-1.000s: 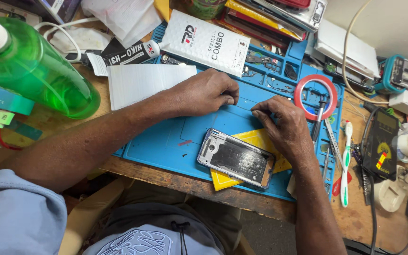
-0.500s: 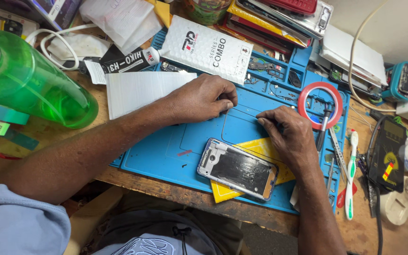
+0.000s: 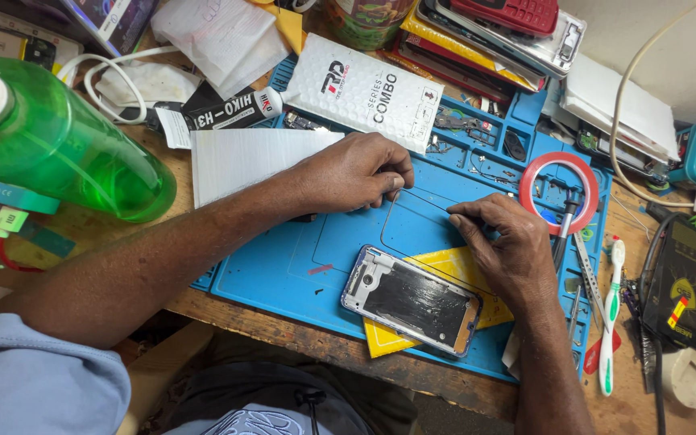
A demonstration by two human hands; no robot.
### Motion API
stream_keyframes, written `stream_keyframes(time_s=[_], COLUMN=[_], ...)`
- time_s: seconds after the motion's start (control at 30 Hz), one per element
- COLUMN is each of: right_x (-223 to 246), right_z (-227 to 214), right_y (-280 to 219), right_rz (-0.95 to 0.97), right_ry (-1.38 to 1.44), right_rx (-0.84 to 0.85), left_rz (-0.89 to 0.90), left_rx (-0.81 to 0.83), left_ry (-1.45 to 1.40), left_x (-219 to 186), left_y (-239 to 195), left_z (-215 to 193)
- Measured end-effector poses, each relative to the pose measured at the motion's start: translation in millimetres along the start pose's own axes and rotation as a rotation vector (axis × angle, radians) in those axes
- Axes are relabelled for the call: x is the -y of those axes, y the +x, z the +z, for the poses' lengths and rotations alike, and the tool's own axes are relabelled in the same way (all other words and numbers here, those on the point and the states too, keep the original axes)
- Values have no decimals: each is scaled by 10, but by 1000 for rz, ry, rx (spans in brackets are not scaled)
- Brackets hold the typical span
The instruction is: The person scrapes adhesive residue from the back of a smartphone using a metal tool, wipes the surface with a cloth, and applies glue from a tube along the phone's edge.
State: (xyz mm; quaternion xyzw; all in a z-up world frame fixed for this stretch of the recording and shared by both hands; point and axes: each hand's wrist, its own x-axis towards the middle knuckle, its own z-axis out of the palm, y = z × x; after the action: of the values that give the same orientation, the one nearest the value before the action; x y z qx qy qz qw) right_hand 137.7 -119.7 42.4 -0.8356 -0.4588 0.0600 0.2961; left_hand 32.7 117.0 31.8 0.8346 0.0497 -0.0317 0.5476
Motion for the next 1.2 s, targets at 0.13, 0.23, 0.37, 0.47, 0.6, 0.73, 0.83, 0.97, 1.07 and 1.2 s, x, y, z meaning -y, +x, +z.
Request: stream_keyframes(time_s=[0.13,0.23,0.37,0.47,0.6,0.73,0.83,0.97,1.07,1.2], right_x=[0,14,19,-40,-208,-366,-450,-466,-461,-536], right_z=[3,-2,-13,-32,-99,-236,-304,-350,-336,-325], right_y=[5,-3,-4,-28,-38,-56,-116,-152,-133,-131], right_rz=[41,32,35,-4,-69,-87,-119,-160,-196,-153], right_ry=[0,-17,-11,-12,37,39,0,-54,-48,36], right_rx=[-4,-8,-15,-25,-97,-322,-443,-504,-504,-438], left_rz=[-16,-31,34,48,10,2,9,32,100,102], left_rx=[6,0,-40,-39,-44,-1,79,109,-6,-69], left_ry=[-16,42,71,49,-9,-110,-137,-26,57,124], left_x=[-1,-1,3,15,2,-39,-52,-141,-218,-247], left_y=[4,5,7,-6,4,-1,-36,-131,-173,-185], left_z=[-11,7,21,26,43,51,79,91,-1,1])
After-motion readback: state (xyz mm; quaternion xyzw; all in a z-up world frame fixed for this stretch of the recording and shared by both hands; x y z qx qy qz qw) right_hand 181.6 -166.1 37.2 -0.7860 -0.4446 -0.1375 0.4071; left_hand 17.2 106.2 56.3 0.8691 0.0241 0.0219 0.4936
